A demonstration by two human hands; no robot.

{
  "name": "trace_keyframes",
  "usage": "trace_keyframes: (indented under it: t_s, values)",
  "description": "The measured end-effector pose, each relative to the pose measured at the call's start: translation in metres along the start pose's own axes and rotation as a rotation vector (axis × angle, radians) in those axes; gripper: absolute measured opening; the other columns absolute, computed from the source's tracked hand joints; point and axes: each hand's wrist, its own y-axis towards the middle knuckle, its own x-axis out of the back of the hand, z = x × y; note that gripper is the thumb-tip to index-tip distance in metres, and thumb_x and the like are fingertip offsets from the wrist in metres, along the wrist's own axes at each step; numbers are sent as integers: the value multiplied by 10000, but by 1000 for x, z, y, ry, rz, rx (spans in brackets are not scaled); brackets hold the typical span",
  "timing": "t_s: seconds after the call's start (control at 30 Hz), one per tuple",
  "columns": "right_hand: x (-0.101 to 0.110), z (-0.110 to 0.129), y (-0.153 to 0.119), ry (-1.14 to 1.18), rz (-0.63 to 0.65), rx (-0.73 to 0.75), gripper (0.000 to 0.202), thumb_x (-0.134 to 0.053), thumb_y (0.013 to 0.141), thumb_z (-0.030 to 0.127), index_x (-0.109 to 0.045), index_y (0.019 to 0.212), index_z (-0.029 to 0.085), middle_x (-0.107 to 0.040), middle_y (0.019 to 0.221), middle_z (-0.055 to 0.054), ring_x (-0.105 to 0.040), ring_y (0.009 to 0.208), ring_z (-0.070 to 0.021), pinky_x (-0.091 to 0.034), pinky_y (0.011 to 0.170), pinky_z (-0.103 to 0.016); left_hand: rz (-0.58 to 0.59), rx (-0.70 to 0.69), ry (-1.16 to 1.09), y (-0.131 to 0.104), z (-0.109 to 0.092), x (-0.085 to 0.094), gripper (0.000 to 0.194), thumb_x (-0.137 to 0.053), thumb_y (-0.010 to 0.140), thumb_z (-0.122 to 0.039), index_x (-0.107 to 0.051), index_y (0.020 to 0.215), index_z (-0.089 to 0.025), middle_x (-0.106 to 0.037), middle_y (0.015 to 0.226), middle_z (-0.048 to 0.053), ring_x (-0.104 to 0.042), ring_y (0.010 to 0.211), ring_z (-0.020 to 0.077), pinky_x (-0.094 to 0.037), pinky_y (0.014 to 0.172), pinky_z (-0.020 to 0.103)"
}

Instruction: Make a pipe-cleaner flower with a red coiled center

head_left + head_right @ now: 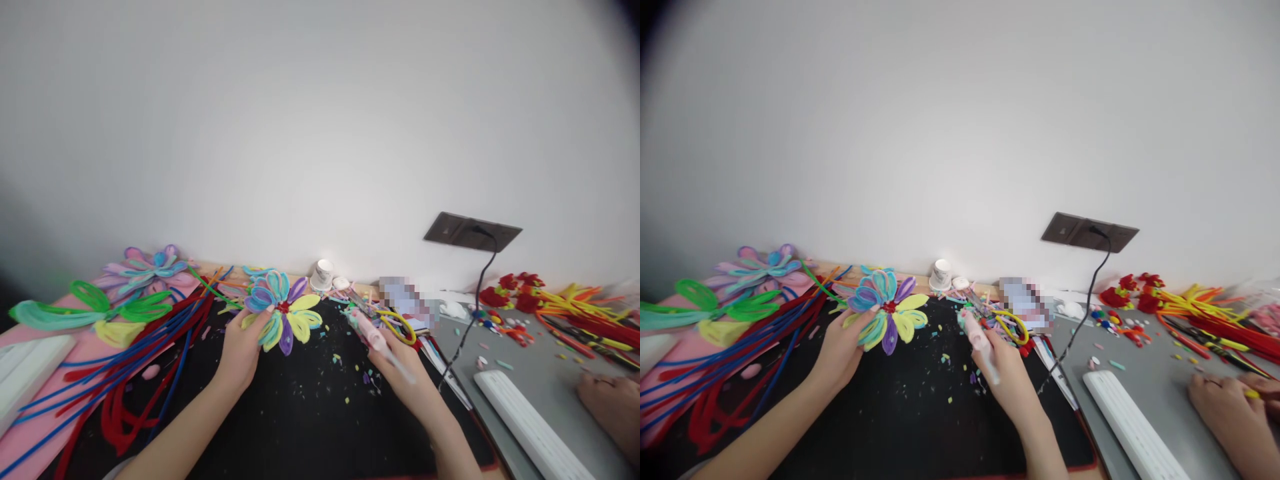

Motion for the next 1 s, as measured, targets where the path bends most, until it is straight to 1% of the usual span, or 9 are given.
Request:
trace_keyframes:
  t_s: [0.13,0.23,0.37,0.43,0.5,0.6,0.73,0.87,1.0]
  values:
    - [-7,-8,-4,-169,196,-20,374,-555,687,197,-615,1056,178,-660,1012,-89,-601,926,-247,-437,807,-324,76,108,-6,-3,0,0,329,-796,611,-277,-680,901,-171,-722,796,19,-667,731,168,-506,700,280]
    - [1,-9,-3,-229,234,19,446,-590,667,205,-612,1111,172,-649,1054,-104,-578,992,-260,-425,851,-335,218,198,36,-8,3,-2,323,-785,632,-269,-683,922,-169,-733,833,39,-675,786,186,-502,754,296]
    - [36,15,16,-236,56,95,283,-516,778,263,-639,1018,175,-678,949,-86,-606,863,-219,-435,752,-306,360,277,113,-11,7,-2,308,-771,646,-292,-692,907,-150,-739,844,79,-682,773,220,-501,748,328]
    - [49,39,35,-292,-45,130,195,-473,810,263,-645,776,178,-666,735,-51,-587,682,-183,-405,630,-276,372,291,127,-10,10,-1,305,-762,654,-303,-691,904,-143,-741,843,91,-685,760,230,-500,757,346]
    - [50,67,61,-337,-83,206,186,-506,791,251,-593,642,181,-622,615,-21,-550,597,-155,-368,573,-252,365,299,138,-9,12,1,290,-754,661,-303,-692,891,-137,-742,834,96,-686,757,235,-499,763,352]
    - [24,106,108,-404,25,352,202,-495,812,238,-604,664,155,-632,623,-35,-538,580,-137,-347,535,-233,353,304,150,-6,14,3,280,-745,665,-294,-696,888,-133,-743,821,94,-687,756,238,-498,762,352]
    - [-37,141,166,-479,264,533,122,-556,783,166,-665,835,148,-703,825,-52,-604,718,-135,-392,614,-204,351,328,168,-5,16,5,284,-744,654,-294,-707,881,-128,-742,775,85,-684,717,235,-497,747,348]
    - [-91,152,198,-544,421,601,265,-661,706,161,-677,970,163,-713,941,-89,-637,819,-186,-425,659,-226,350,349,161,-4,17,4,285,-763,623,-290,-718,847,-119,-738,731,84,-675,675,226,-494,734,343]
    - [-119,149,210,-576,473,608,300,-663,670,111,-689,963,167,-711,970,-121,-649,857,-228,-443,680,-264,348,356,155,-5,17,4,266,-760,623,-283,-723,830,-121,-737,731,84,-667,667,216,-492,740,345]
